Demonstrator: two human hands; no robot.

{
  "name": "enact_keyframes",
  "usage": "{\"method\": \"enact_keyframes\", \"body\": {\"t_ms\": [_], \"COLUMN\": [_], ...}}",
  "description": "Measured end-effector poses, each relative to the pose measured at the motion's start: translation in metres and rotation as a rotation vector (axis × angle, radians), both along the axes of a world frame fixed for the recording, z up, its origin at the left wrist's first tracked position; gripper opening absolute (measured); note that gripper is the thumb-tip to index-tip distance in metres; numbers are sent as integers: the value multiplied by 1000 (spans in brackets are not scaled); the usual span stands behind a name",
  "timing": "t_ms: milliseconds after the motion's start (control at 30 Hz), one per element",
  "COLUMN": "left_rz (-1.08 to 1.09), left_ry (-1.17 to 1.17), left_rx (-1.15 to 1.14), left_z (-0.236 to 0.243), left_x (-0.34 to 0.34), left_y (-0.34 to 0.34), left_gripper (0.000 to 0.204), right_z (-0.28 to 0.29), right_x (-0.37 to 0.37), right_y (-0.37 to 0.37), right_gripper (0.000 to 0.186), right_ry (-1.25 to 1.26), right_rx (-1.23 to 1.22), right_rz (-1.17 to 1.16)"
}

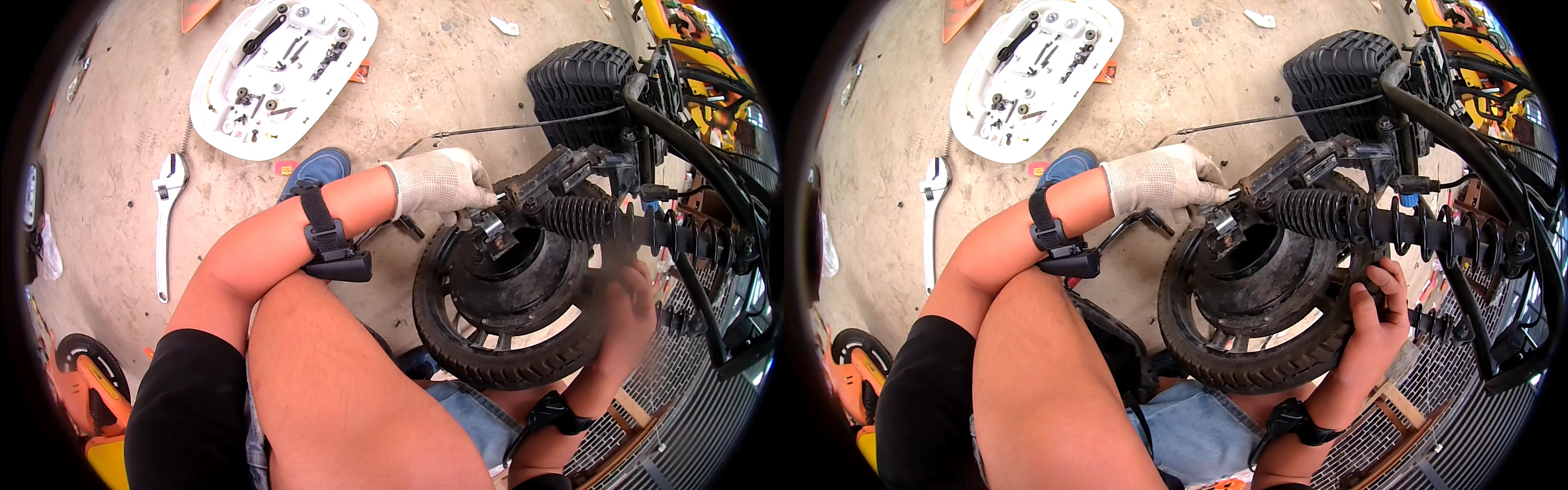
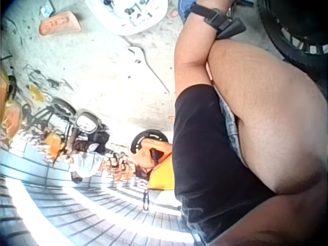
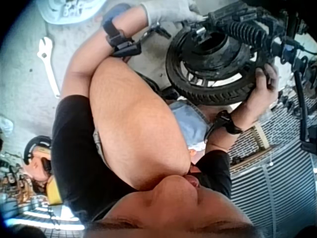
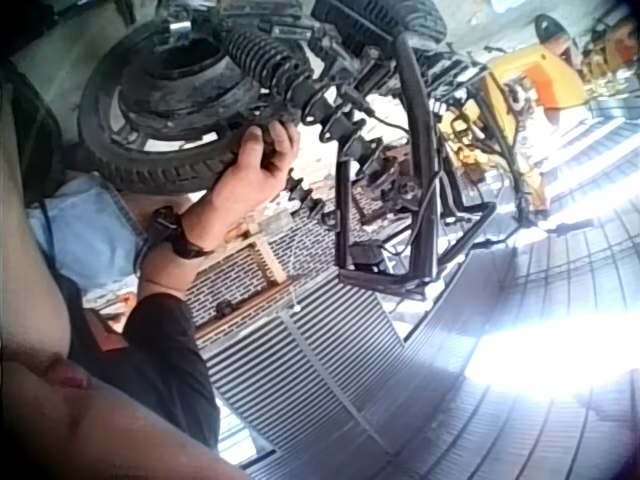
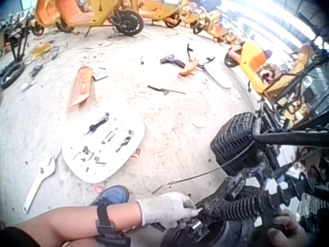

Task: The person is sitting on the floor in a workshop, using a ratchet to loosen a bolt on the rear wheel of a small vehicle. They then use their hands to remove a metal bracket from the wheel hub area.

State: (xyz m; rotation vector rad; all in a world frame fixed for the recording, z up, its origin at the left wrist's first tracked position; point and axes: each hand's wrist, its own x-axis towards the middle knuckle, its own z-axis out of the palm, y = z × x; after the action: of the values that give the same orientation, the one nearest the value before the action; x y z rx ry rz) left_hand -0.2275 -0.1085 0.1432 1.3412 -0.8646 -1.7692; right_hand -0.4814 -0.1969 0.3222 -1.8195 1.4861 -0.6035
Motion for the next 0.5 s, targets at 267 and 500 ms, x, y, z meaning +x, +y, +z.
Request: {"method": "enact_keyframes", "body": {"t_ms": [267, 500], "left_rz": [27, 1], "left_ry": [8, -257], "left_rx": [-27, -71], "left_z": [-4, 14], "left_x": [-1, -8], "left_y": [1, -5], "left_gripper": [34, 34], "right_z": [-1, -2], "right_x": [0, -2], "right_y": [0, -2], "right_gripper": [23, 23], "right_ry": [-5, 0], "right_rx": [-5, -8], "right_rz": [-13, 9]}}
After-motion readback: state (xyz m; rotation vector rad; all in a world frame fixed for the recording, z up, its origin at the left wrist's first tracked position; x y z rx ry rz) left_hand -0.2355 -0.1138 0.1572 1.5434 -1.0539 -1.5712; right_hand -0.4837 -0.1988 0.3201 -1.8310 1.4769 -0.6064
